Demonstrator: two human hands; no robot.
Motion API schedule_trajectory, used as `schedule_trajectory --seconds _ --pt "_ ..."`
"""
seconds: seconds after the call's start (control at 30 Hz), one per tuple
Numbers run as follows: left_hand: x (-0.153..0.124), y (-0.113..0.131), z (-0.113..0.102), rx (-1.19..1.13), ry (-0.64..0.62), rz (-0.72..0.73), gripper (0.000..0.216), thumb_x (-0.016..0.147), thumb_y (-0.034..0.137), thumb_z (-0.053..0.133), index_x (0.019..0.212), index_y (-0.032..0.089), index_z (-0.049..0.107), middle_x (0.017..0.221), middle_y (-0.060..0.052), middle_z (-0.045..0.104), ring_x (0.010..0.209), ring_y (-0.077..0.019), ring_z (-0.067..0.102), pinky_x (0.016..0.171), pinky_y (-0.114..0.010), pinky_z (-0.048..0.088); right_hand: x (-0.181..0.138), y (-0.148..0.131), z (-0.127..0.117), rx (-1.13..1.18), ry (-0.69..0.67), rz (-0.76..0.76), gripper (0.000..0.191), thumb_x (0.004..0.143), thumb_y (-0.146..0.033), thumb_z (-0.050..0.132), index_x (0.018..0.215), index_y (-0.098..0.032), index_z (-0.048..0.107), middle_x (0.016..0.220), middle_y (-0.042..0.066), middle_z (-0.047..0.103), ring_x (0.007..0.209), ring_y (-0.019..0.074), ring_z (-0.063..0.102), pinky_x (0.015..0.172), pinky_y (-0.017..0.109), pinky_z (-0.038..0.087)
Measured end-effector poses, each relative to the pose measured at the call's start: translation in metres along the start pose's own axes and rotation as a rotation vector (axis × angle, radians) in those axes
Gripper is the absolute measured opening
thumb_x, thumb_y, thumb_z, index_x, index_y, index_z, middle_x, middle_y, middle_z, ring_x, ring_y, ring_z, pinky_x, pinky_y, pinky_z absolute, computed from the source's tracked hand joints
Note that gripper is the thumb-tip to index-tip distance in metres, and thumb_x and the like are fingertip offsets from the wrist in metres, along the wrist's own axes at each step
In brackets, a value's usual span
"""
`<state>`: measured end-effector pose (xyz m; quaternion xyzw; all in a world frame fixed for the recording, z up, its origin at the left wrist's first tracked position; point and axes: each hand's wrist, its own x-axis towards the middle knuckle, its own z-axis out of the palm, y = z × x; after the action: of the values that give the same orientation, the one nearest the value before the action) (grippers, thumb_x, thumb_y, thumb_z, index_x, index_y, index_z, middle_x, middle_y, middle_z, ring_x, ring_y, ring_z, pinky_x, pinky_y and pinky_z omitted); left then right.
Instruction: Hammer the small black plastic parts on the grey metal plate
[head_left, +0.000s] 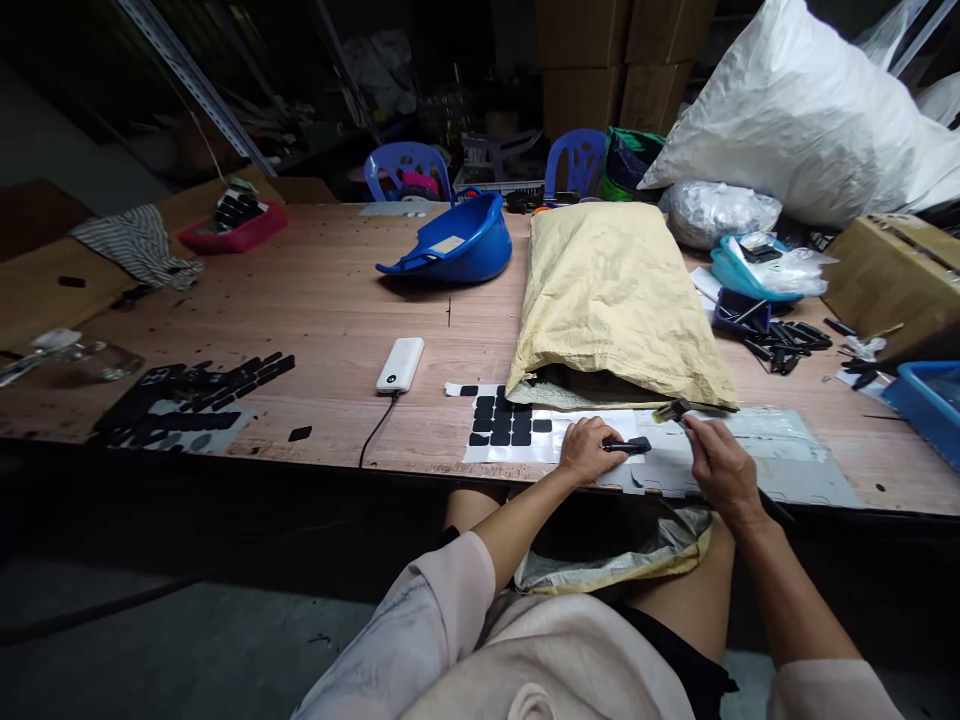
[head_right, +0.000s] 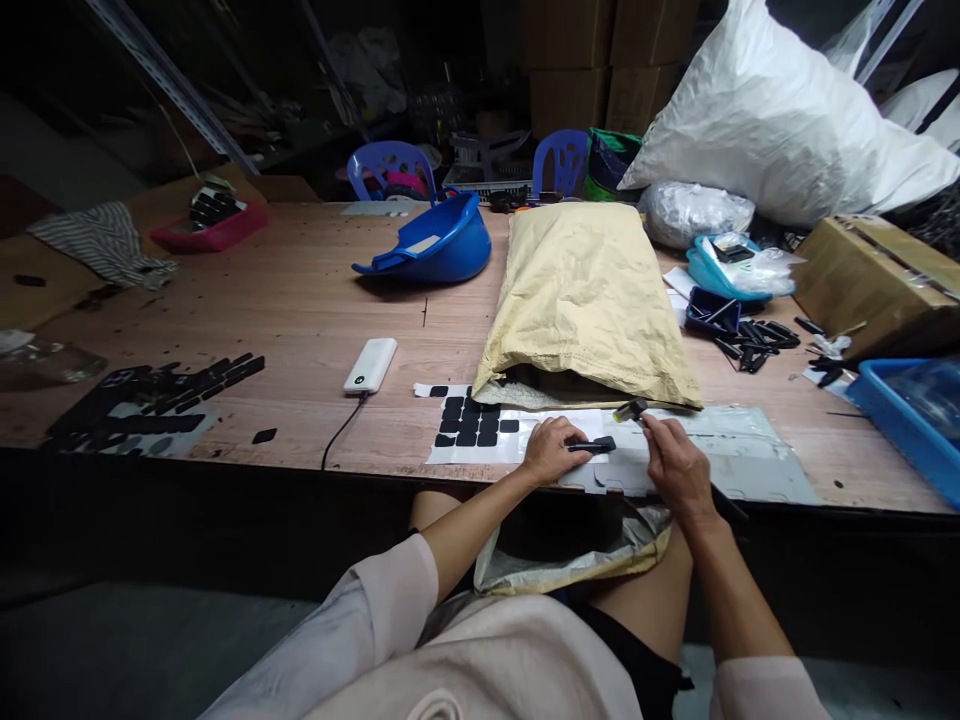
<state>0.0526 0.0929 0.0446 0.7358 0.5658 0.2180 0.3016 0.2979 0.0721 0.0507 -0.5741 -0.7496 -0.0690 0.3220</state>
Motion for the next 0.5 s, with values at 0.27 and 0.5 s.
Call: schedule_trajectory --seconds 0.27,0.5 --pt "0.0 0.004 -0.001 -0.022 0.006 -0.021 0.018 0.08 0.035 0.083 0.097 0.03 0.082 0.1 -0.001 0.071 0.105 -0.0228 0.061 0.098 -0.037 0.045 -0.019 -0.05 -0.006 -0.043 -0.016 -0.034 0.04 0.102 -0.029 0.049 0.137 -0.029 0.068 0.106 0.007 0.074 0.09 0.0195 0.07 0.071 0.027 0.051" --pt "0.002 0.0 0.004 -0.014 0.016 0.001 0.017 0.08 0.034 0.082 0.096 0.029 0.083 0.098 -0.002 0.07 0.104 -0.0227 0.06 0.098 -0.037 0.046 -0.026 -0.054 -0.004 -0.084 -0.047 -0.061 0.038 0.102 -0.027 0.049 0.134 -0.029 0.069 0.097 0.005 0.073 0.083 0.0174 0.068 0.064 0.026 0.045"
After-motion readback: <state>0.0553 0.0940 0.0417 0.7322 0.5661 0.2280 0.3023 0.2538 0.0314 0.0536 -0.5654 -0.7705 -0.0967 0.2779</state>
